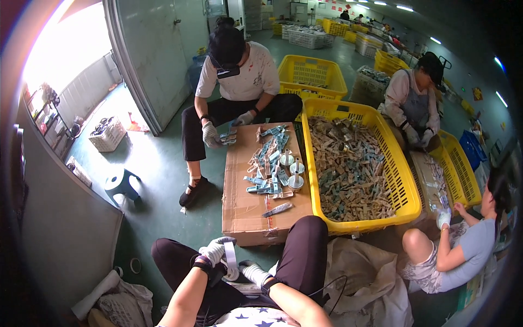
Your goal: Sorting and assembling plastic and metal components for light bulbs into sets.
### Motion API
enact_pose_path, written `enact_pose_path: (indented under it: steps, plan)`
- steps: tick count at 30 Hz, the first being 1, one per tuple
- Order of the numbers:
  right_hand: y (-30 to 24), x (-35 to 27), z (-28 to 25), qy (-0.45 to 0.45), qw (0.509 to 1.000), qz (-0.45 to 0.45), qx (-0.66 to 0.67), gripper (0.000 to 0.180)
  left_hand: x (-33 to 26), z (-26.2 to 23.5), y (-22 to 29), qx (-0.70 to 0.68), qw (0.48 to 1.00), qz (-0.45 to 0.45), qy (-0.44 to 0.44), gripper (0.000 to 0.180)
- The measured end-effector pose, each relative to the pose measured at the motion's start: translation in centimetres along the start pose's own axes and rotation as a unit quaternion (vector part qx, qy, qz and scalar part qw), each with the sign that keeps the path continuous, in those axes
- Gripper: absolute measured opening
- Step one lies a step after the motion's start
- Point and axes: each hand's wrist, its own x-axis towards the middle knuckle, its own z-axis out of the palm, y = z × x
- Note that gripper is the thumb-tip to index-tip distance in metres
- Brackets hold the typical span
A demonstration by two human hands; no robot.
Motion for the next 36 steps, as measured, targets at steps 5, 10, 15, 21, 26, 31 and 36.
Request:
enact_pose_path:
  steps: [5, 10, 15, 21, 26, 31, 36]
  plan:
    - [0.1, 0.0, 0.2, -0.005, 1.0, -0.015, -0.012, 0.031, 0.1, -0.5, -0.5, 0.006, 1.0, 0.0, -0.003, 0.027]
    - [1.0, -0.2, -0.6, 0.046, 0.995, -0.029, 0.078, 0.032, 0.2, 0.5, -0.2, 0.03, 0.999, -0.015, -0.006, 0.026]
    - [-11.5, -10.8, -5.8, 0.139, 0.944, -0.268, 0.131, 0.036, 1.1, -0.6, -1.7, -0.017, 1.0, 0.023, 0.006, 0.019]
    - [-12.3, -23.1, -20.9, 0.42, 0.82, -0.333, 0.2, 0.029, 1.9, -0.2, -1.2, -0.088, 0.996, -0.017, 0.01, 0.017]
    - [7.2, -25.3, -31.6, 0.642, 0.728, -0.168, 0.175, 0.023, 0.8, 1.2, 0.0, -0.117, 0.991, -0.036, 0.05, 0.016]
    - [39.1, -32.7, -38.9, 0.62, 0.78, 0.085, 0.011, 0.032, 5.6, 5.2, -2.8, -0.175, 0.978, -0.109, -0.028, 0.012]
    - [32.2, -19.3, -27.1, 0.303, 0.842, 0.36, -0.265, 0.05, 1.1, -0.9, -0.1, -0.205, 0.971, -0.092, 0.078, 0.015]
